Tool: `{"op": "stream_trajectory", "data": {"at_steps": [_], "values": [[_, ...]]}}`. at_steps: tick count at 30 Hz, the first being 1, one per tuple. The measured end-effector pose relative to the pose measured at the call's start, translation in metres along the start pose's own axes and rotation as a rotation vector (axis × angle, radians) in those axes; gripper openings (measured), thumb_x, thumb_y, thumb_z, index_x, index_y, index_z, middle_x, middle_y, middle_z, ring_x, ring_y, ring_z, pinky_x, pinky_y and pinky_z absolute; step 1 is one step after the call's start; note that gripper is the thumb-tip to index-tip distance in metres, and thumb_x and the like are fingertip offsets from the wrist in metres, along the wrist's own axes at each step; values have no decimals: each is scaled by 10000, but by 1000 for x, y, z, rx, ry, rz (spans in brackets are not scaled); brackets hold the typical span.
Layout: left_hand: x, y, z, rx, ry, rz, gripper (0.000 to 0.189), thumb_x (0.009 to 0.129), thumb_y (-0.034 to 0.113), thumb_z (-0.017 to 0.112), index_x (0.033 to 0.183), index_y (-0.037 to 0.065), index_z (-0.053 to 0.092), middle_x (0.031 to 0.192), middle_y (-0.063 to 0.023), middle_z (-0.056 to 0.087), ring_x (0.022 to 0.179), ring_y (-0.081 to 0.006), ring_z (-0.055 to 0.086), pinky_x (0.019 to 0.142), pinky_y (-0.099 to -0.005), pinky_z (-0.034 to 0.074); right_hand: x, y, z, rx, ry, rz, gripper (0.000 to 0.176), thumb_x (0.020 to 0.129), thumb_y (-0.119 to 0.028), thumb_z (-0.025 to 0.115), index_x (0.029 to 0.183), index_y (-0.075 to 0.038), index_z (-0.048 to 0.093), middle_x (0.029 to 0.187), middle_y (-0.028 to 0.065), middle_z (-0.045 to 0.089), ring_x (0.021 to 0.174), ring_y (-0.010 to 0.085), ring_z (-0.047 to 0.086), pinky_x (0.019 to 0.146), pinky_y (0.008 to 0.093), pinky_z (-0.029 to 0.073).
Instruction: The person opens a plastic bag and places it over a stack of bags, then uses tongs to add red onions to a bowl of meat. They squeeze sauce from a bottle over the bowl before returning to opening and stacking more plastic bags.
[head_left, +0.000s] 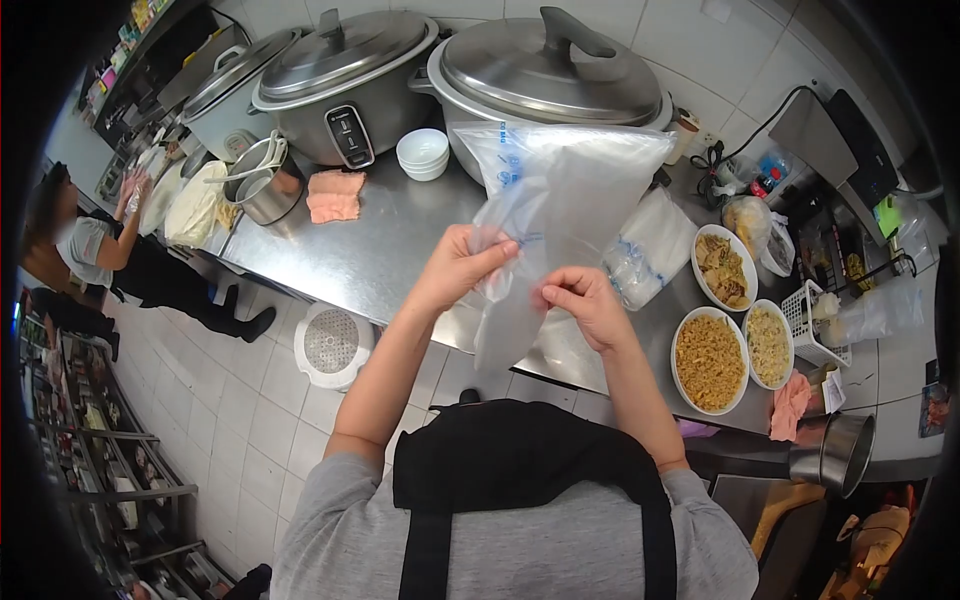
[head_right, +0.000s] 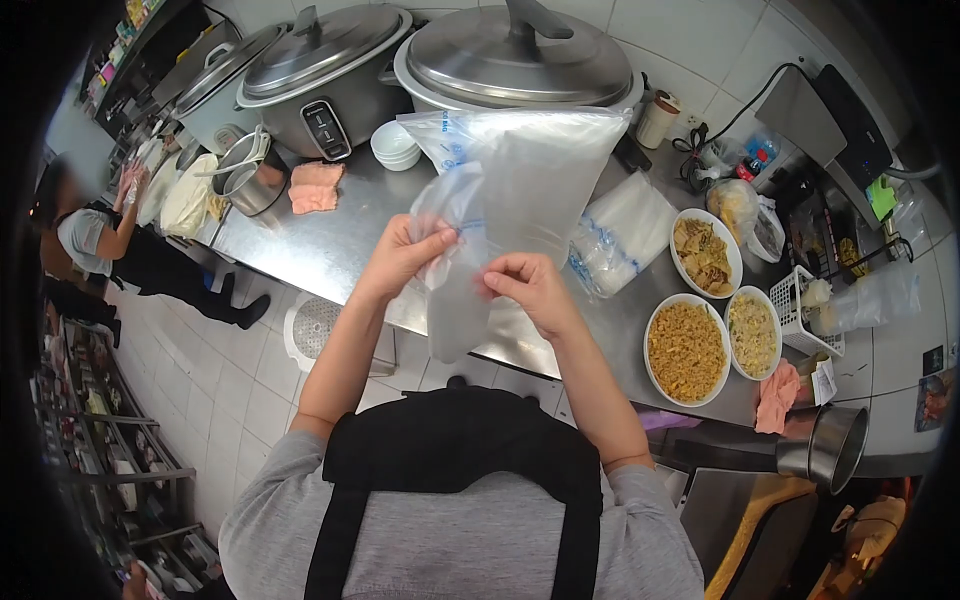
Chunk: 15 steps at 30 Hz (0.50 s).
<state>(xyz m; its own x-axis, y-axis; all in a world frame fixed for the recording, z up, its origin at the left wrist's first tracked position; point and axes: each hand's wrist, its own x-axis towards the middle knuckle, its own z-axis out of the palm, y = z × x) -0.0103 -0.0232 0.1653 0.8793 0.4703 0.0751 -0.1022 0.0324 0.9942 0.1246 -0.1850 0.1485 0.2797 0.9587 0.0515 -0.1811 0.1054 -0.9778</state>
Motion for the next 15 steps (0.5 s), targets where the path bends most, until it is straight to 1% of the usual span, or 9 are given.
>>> {"op": "stream_trajectory", "data": {"at_steps": [1, 4, 5, 8, 11, 13, 14, 15], "values": [[0, 2, -5, 12, 18, -2, 177, 842, 202, 625, 763, 44, 635, 553, 49, 512, 475, -15, 434, 433, -182, 332, 2, -1, 1, 57, 32, -19, 92, 804, -67, 632, 852, 11, 624, 743, 38, 621, 676, 96, 574, 652, 229, 464], [4, 1, -20, 68, 181, 130, 153, 834, 177, 632, 798, 28, 635, 583, 54, 526, 503, -11, 437, 460, -167, 317, 5, -12, -6, -13, 134, -71, 66, 773, -37, 660, 800, -5, 610, 707, 17, 606, 647, 76, 562, 609, 203, 444], [2, 5, -30, 46, 136, 68, 141, 832, 153, 629, 838, 12, 621, 698, 18, 564, 605, -36, 483, 528, -189, 372, 6, -13, -6, -7, 136, -56, 73, 764, -35, 670, 787, -10, 605, 698, 12, 601, 638, 68, 553, 595, 197, 436], [3, 11, -13, 75, 363, 333, 189, 802, 144, 653, 906, -1, 592, 835, -27, 577, 725, -83, 508, 624, -237, 417, 8, -15, -7, -14, 157, -23, 93, 750, -37, 686, 762, -23, 595, 678, -1, 589, 618, 49, 529, 559, 184, 416], [-16, 24, -1, 615, 593, 506, 347, 732, 131, 696, 1019, -2, 555, 965, -70, 573, 850, -154, 528, 730, -267, 430, 11, -16, 0, -79, 196, -18, 91, 761, -47, 678, 760, -27, 589, 670, -8, 579, 610, 42, 512, 546, 183, 408], [-25, 31, 20, 723, 428, 583, 422, 688, 153, 718, 1042, 8, 540, 963, -79, 580, 872, -191, 548, 806, -298, 416, 11, -22, 8, -134, 214, 6, 91, 766, -45, 669, 754, -28, 580, 664, -15, 571, 607, 39, 503, 545, 184, 403], [-25, 32, 30, 775, 344, 619, 459, 666, 164, 730, 1053, 13, 533, 962, -84, 584, 884, -210, 558, 844, -313, 409, 11, -21, 7, -167, 177, -25, 92, 767, -46, 666, 752, -27, 578, 670, -16, 571, 606, 39, 500, 547, 185, 404], [-20, 31, 38, 809, 345, 654, 452, 659, 178, 733, 1037, 23, 541, 974, -85, 584, 897, -223, 560, 887, -347, 379, 11, -18, 5, -201, 140, -56, 93, 768, -48, 663, 750, -26, 575, 676, -17, 571, 606, 39, 498, 548, 186, 405]]}}
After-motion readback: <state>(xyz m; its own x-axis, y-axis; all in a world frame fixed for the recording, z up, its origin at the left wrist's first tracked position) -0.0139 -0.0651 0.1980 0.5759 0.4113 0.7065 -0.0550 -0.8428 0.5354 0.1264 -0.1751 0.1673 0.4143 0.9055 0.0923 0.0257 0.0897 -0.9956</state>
